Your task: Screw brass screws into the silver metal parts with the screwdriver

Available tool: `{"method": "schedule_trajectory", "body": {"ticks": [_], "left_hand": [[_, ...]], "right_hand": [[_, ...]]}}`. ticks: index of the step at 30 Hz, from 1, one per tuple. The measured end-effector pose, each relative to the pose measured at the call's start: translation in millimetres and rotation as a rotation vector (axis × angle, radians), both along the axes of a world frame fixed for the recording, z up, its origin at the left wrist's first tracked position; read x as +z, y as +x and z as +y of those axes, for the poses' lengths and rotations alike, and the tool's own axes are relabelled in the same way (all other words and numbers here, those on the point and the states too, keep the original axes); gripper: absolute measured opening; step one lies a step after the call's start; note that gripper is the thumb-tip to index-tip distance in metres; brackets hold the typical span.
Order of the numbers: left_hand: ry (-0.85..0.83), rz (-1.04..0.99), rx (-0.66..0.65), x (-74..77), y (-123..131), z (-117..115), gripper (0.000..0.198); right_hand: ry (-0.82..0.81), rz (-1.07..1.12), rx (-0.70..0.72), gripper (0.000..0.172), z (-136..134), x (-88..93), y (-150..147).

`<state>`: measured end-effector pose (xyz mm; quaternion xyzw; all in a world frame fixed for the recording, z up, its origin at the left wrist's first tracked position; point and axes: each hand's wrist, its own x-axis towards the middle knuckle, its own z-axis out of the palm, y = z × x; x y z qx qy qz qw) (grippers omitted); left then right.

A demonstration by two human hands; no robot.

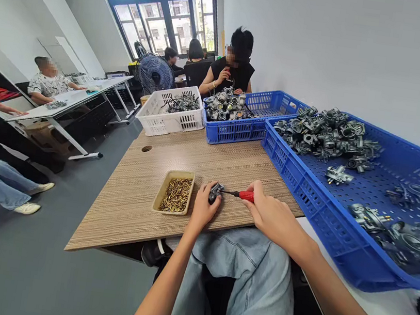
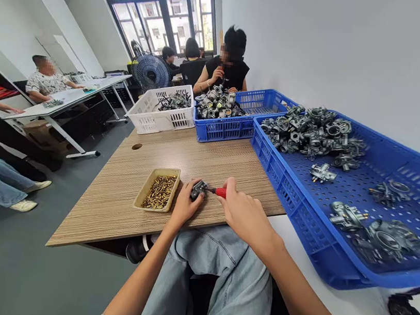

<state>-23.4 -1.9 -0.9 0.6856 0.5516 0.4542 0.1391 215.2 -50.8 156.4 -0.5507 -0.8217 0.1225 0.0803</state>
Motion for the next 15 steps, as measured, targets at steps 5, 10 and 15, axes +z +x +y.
{"method": "schedule_trajectory", "body": {"ticks": [5,10,15], "left_hand": [[0.002,-0.005,0.001,-1.0,-0.3,0.5,0.048],[0.006,0.002,0.0,-0.7,-0.3,0.1,0.048],[-0.002,0.002,0.001,-0.2,-0.2,-0.5,0.047]], "right_hand": [[0.022,-0.057,-0.038,0.022,0.5,1.2,-1.7],[0.023,-0.12,-0.073,0.026,2.0,2.6,-3.7],[0.041,-0.162,-0.116,0.029,2.7,3.5,-5.2]]}}
